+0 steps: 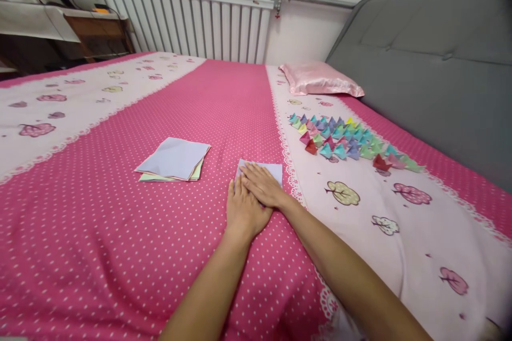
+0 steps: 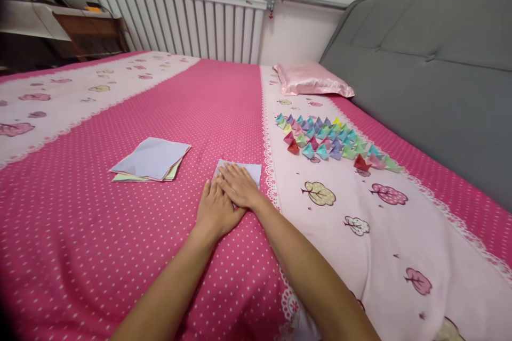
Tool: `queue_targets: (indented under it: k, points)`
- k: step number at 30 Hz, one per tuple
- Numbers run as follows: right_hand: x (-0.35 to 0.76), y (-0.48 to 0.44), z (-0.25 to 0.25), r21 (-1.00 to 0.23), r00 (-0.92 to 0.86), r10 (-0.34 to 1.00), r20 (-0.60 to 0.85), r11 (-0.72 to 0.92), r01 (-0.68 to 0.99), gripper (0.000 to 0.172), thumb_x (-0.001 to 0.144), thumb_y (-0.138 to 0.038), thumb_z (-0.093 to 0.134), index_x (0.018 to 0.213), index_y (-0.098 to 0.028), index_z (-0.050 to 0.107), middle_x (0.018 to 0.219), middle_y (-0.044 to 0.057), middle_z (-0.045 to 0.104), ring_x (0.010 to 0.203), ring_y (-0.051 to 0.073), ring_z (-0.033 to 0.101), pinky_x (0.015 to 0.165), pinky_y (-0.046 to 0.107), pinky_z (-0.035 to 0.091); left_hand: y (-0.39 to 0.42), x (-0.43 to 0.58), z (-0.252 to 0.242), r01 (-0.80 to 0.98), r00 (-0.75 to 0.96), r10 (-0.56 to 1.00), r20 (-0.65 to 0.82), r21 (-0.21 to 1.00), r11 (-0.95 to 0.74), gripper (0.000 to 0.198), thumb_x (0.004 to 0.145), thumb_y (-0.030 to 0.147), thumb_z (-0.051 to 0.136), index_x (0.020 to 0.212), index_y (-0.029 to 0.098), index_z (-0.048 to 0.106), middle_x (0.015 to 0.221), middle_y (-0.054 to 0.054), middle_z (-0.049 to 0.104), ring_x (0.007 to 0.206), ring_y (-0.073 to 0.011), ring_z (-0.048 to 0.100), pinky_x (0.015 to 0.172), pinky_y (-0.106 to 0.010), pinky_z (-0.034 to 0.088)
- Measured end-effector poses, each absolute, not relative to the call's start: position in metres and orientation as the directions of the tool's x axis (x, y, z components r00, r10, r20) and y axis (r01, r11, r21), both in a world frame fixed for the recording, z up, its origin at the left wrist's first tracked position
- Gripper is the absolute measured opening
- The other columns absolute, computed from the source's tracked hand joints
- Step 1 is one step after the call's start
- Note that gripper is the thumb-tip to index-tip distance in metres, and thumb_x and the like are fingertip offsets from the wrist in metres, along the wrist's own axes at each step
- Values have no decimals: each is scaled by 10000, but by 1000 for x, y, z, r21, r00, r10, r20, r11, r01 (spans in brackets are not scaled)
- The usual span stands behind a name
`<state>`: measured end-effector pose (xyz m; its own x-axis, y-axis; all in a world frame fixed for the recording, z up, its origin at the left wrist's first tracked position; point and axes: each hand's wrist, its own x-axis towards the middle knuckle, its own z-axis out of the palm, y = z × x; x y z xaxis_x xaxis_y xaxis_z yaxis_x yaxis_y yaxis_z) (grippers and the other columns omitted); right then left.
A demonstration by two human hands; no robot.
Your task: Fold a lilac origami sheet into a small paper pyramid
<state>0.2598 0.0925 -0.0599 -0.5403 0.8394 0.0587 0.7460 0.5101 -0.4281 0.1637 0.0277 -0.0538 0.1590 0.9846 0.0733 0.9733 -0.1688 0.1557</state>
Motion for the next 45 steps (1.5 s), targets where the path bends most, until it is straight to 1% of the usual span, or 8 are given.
queue_targets:
  k: [13, 21, 27, 31, 34, 36, 40, 45]
  points:
    - [286, 96, -70, -239, -350, 934, 69, 356, 903, 664, 887, -579, 197, 1430, -196, 208, 1502, 104, 170, 1378, 266, 126, 1101, 470, 68, 25, 160, -54, 977, 137, 988, 71, 156, -146, 981, 730, 732, 274, 1392, 9, 250, 1467, -197, 190, 1372, -301, 105, 1109, -435, 51]
    - [312, 85, -77, -253, -221, 963, 156, 255, 933, 587, 892, -523, 279, 1395, -221, 308, 1483, 87, 245, 1368, 277, 163, 1087, 512, 90, 22, 153, -57, 979, 108, 989, 98, 163, -123, 1033, 710, 775, 212, 1402, 8, 215, 1470, -203, 176, 1372, -310, 104, 1104, -445, 35]
    - [318, 86, -78, -352, -138, 957, 254, 225, 909, 556, 892, -370, 335, 1389, -123, 300, 1462, 149, 276, 1353, 268, 219, 1084, 496, 158, 16, 142, -52, 982, 82, 992, 96, 163, -97, 1039, 718, 775, 199, 1389, -18, 232, 1458, -219, 207, 1367, -311, 133, 1105, -448, 68]
    - [329, 91, -75, -588, -72, 925, 372, 295, 753, 572, 792, -204, 429, 1355, -125, 359, 1391, 136, 402, 1286, 219, 357, 1063, 414, 282, 15, 132, -48, 971, 94, 986, 140, 204, -122, 831, 787, 626, 337, 1356, 19, 324, 1429, -205, 308, 1345, -311, 216, 1101, -455, 127]
    - [338, 93, -74, -776, 19, 910, 414, 342, 530, 581, 693, -92, 405, 1265, -170, 479, 1289, 94, 497, 1101, 184, 535, 969, 371, 411, 19, 123, -46, 929, 144, 966, 214, 308, -207, 529, 781, 303, 446, 1270, 101, 439, 1362, -156, 432, 1308, -270, 315, 1094, -454, 193]
    - [341, 92, -73, -835, 14, 917, 399, 357, 418, 596, 624, -47, 384, 1182, -174, 552, 1248, 80, 516, 1020, 170, 577, 922, 360, 449, 24, 118, -46, 874, 174, 948, 265, 401, -273, 491, 708, 134, 449, 1197, 157, 491, 1336, -117, 467, 1294, -240, 345, 1074, -446, 261]
    - [346, 86, -65, -798, -189, 930, 314, 367, 478, 615, 540, 13, 406, 1072, -189, 639, 1225, 74, 518, 1179, 201, 472, 1035, 379, 334, 32, 114, -49, 788, 230, 915, 331, 489, -375, 565, 615, -16, 424, 1137, 167, 541, 1396, -106, 395, 1285, -244, 361, 1035, -421, 345]
    - [350, 81, -53, -745, -333, 917, 219, 378, 550, 564, 623, 8, 461, 1115, -216, 621, 1335, 97, 411, 1276, 224, 369, 1080, 413, 252, 40, 115, -54, 773, 264, 882, 391, 461, -435, 495, 700, -38, 383, 1097, 162, 600, 1335, -108, 478, 1234, -235, 435, 1029, -429, 362]
